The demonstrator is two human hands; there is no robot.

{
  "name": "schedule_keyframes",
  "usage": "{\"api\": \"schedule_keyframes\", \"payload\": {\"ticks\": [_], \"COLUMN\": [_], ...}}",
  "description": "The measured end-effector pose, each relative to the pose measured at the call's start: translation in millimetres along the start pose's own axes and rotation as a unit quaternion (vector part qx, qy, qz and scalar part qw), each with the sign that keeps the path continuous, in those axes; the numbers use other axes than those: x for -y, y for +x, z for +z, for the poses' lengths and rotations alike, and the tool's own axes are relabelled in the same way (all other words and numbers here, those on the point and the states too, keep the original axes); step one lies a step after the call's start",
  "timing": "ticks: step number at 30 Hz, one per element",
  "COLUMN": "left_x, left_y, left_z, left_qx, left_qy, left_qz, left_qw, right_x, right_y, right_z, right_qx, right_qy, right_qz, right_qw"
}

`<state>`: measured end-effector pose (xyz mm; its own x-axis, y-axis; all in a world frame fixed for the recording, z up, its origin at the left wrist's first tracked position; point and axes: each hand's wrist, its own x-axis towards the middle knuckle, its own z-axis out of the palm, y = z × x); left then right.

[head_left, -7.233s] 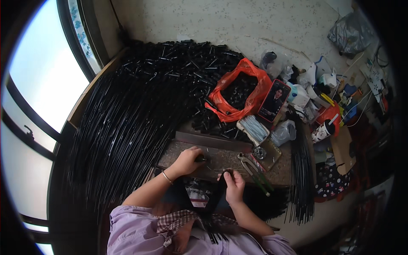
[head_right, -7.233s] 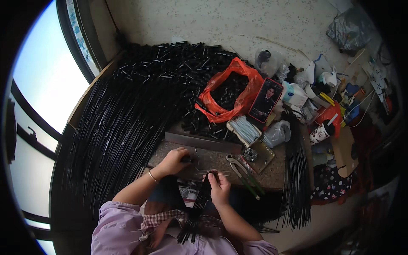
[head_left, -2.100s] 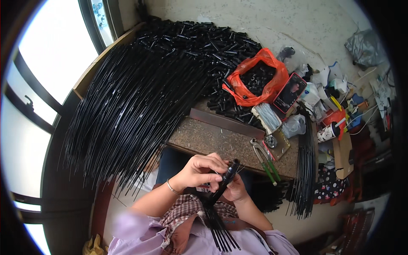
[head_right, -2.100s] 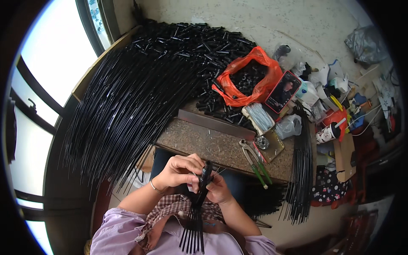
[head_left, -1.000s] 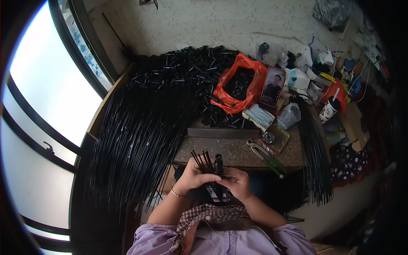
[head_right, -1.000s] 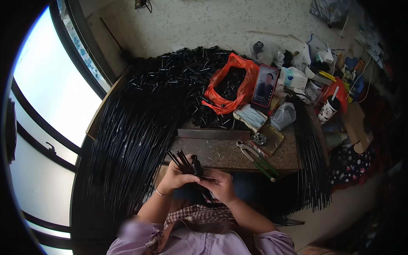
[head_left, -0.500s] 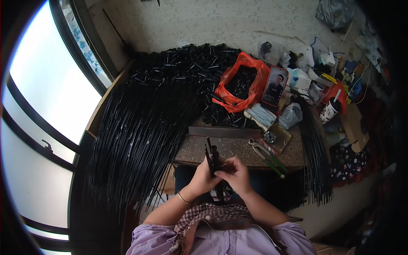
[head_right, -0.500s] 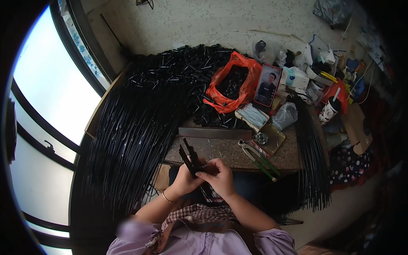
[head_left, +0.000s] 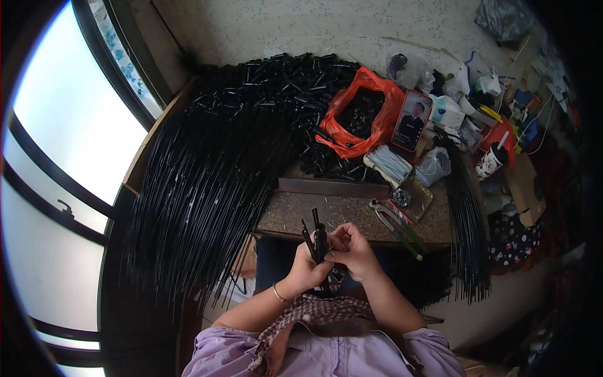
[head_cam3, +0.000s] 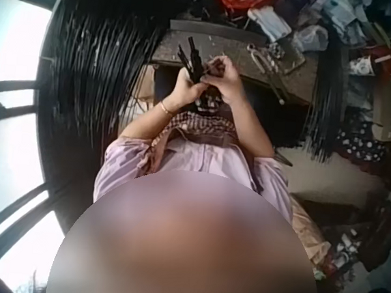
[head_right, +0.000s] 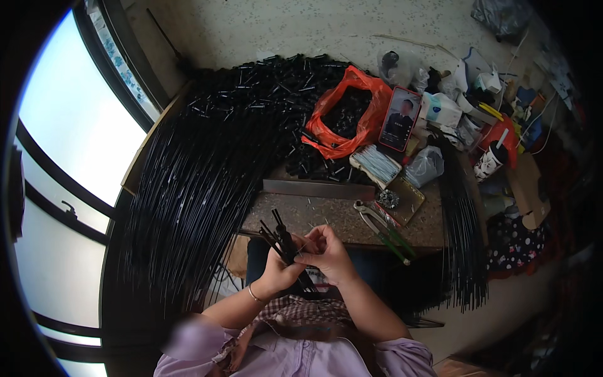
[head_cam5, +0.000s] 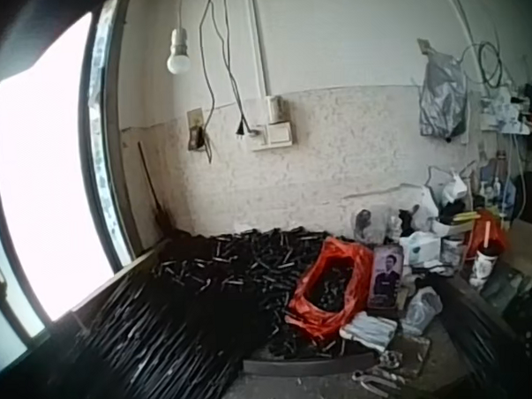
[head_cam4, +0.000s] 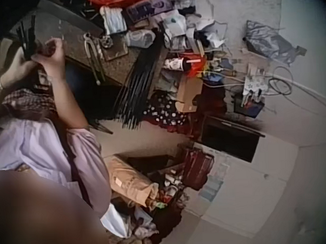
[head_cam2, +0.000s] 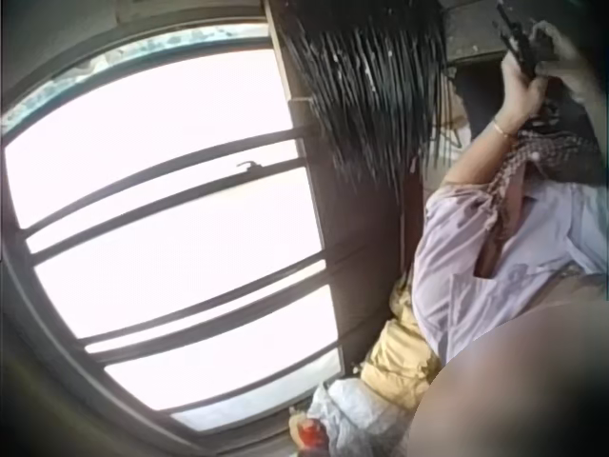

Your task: Bundling and trimming black plastic wires at a manufacturing workstation.

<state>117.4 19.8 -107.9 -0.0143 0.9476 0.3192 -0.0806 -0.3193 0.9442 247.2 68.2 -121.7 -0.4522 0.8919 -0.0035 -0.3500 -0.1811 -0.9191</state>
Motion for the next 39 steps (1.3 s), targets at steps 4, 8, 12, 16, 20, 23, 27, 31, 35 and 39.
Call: {"api": "schedule_keyframes", "payload": {"ticks": [4,8,12,16,20,23,27,31,35,39], "left_x": [0,1,-18,-44,-92,-96,-83,-68,-85,-79], "left_y": [-7,-10,-5,20,27,23,14,21,36,46], "left_z": [1,2,4,-7,0,-24,-30,-25,-19,-41], "left_qx": [0.028,0.008,0.006,0.032,0.069,0.136,0.058,0.039,0.038,-0.027], "left_qy": [0.11,0.115,0.04,0.228,0.076,0.004,-0.124,0.047,0.097,0.002], "left_qz": [0.04,0.044,-0.063,0.116,0.163,0.131,0.069,0.075,0.092,0.106], "left_qw": [0.993,0.992,0.997,0.966,0.981,0.982,0.988,0.995,0.99,0.994], "right_x": [15,23,44,72,93,88,42,15,16,76], "right_y": [5,6,6,-20,-47,-55,-60,-60,-58,-70], "right_z": [-2,-5,0,37,47,9,-69,-99,-95,-28], "right_qx": [0.09,0.085,0.068,-0.048,-0.058,-0.034,-0.176,-0.146,-0.11,-0.024], "right_qy": [-0.034,-0.11,-0.375,-0.427,-0.516,-0.598,-0.799,-0.789,-0.36,-0.165], "right_qz": [0.024,0.051,-0.293,-0.4,-0.561,-0.469,-0.107,0.003,0.079,0.025], "right_qw": [0.995,0.989,0.877,0.81,0.645,0.649,0.564,0.597,0.923,0.986]}}
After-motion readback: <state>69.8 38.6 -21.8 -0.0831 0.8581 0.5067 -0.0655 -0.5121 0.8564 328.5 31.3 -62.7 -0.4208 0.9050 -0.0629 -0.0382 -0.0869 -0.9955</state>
